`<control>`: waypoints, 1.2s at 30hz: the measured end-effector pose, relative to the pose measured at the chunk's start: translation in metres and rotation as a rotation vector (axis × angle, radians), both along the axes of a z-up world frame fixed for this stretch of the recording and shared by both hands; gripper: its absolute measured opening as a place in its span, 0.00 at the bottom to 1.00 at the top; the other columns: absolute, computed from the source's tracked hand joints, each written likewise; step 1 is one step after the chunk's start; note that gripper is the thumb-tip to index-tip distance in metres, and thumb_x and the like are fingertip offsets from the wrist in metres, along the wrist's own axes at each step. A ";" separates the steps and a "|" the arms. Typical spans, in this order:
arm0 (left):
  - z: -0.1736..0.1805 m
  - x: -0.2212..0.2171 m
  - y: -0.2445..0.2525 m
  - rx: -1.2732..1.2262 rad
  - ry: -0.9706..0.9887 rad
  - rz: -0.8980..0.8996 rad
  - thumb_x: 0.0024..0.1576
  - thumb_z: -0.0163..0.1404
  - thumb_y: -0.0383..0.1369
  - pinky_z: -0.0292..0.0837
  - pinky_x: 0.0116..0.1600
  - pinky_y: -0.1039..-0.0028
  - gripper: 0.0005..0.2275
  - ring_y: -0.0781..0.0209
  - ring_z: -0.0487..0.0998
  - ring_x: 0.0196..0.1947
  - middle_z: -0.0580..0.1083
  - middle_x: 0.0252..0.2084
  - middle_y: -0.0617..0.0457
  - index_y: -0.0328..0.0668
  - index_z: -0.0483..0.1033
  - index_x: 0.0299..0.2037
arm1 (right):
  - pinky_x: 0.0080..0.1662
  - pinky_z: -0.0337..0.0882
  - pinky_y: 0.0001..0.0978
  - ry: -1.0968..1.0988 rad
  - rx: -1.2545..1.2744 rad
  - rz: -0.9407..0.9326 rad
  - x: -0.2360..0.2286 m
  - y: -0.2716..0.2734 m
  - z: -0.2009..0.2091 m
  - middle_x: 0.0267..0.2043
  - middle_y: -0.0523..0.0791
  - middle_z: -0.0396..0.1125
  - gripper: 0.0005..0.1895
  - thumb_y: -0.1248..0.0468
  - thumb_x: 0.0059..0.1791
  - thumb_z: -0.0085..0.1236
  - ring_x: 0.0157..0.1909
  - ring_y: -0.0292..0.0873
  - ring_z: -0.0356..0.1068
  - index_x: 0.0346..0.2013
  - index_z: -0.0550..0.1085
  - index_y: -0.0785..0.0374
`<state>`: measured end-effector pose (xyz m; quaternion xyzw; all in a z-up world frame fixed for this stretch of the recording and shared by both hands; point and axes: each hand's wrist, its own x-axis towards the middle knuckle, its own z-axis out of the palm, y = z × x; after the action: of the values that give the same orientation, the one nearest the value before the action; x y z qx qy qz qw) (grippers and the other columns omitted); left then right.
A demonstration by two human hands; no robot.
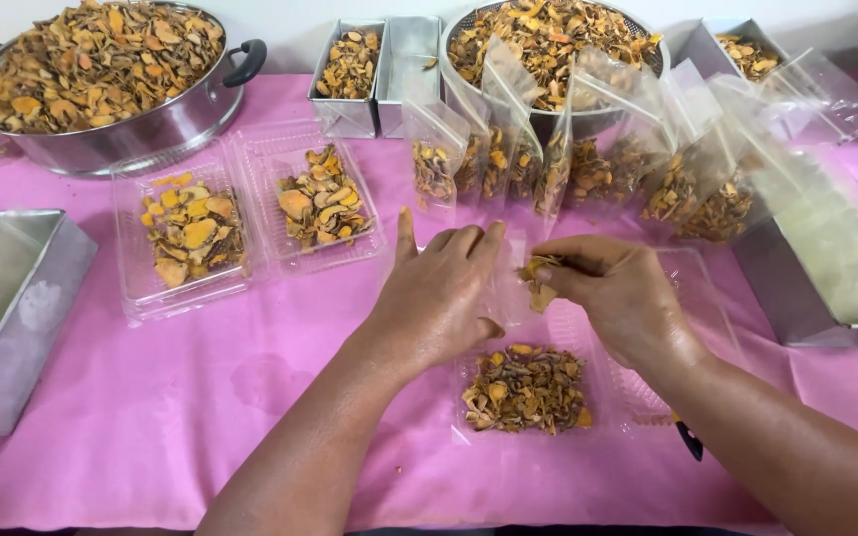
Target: Packing dried tea slices into plastic containers and then into plastic bags at a production table.
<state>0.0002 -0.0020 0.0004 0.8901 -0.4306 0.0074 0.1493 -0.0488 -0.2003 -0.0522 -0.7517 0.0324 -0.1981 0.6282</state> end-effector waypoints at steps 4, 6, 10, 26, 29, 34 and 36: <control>-0.016 0.009 -0.005 -0.040 -0.111 0.027 0.41 0.71 0.40 0.34 0.68 0.20 0.47 0.40 0.68 0.64 0.69 0.58 0.41 0.33 0.58 0.70 | 0.44 0.77 0.30 -0.003 -0.257 -0.036 0.005 -0.005 0.005 0.38 0.48 0.77 0.16 0.71 0.41 0.72 0.41 0.38 0.75 0.44 0.83 0.63; -0.024 0.011 -0.008 -0.072 -0.119 0.036 0.41 0.71 0.41 0.35 0.68 0.20 0.47 0.40 0.68 0.64 0.69 0.58 0.42 0.34 0.58 0.70 | 0.46 0.78 0.33 -0.037 -0.387 -0.026 0.007 -0.010 0.003 0.39 0.49 0.76 0.15 0.70 0.41 0.72 0.43 0.42 0.77 0.43 0.84 0.61; -0.034 0.016 -0.013 -0.098 -0.140 0.052 0.39 0.71 0.43 0.36 0.69 0.21 0.47 0.43 0.69 0.64 0.69 0.59 0.44 0.36 0.60 0.69 | 0.45 0.79 0.39 0.048 -0.637 0.039 0.010 -0.012 0.014 0.39 0.46 0.75 0.21 0.68 0.38 0.71 0.42 0.47 0.79 0.45 0.84 0.52; -0.037 0.030 -0.016 -0.761 0.029 0.010 0.42 0.68 0.50 0.56 0.65 0.49 0.48 0.51 0.73 0.60 0.72 0.61 0.52 0.42 0.55 0.70 | 0.50 0.76 0.38 -0.272 -0.784 0.099 -0.002 0.029 0.118 0.45 0.47 0.71 0.09 0.74 0.52 0.55 0.48 0.46 0.70 0.46 0.76 0.65; -0.041 0.031 -0.014 -0.800 0.004 -0.038 0.42 0.70 0.49 0.55 0.68 0.51 0.50 0.49 0.71 0.62 0.67 0.67 0.49 0.39 0.52 0.71 | 0.38 0.70 0.35 -0.495 -1.010 0.212 -0.009 0.019 0.130 0.33 0.45 0.68 0.06 0.65 0.54 0.61 0.34 0.43 0.67 0.40 0.74 0.66; -0.021 0.014 -0.011 -0.751 0.038 -0.084 0.44 0.67 0.45 0.49 0.71 0.40 0.47 0.41 0.69 0.63 0.68 0.61 0.41 0.40 0.53 0.71 | 0.53 0.79 0.34 0.338 -1.133 0.420 -0.012 0.031 0.152 0.40 0.43 0.76 0.10 0.61 0.52 0.54 0.41 0.40 0.78 0.46 0.78 0.55; -0.032 0.014 -0.014 -0.692 -0.023 -0.048 0.41 0.68 0.46 0.40 0.73 0.29 0.50 0.35 0.67 0.66 0.67 0.59 0.39 0.38 0.52 0.73 | 0.61 0.76 0.41 0.568 -1.127 0.469 -0.011 0.037 0.157 0.46 0.48 0.77 0.16 0.64 0.53 0.50 0.51 0.47 0.81 0.54 0.78 0.57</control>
<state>0.0147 -0.0163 -0.0315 0.7760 -0.4251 0.1598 0.4377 -0.0595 -0.1637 0.1047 -0.9747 -0.0759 0.1625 0.1332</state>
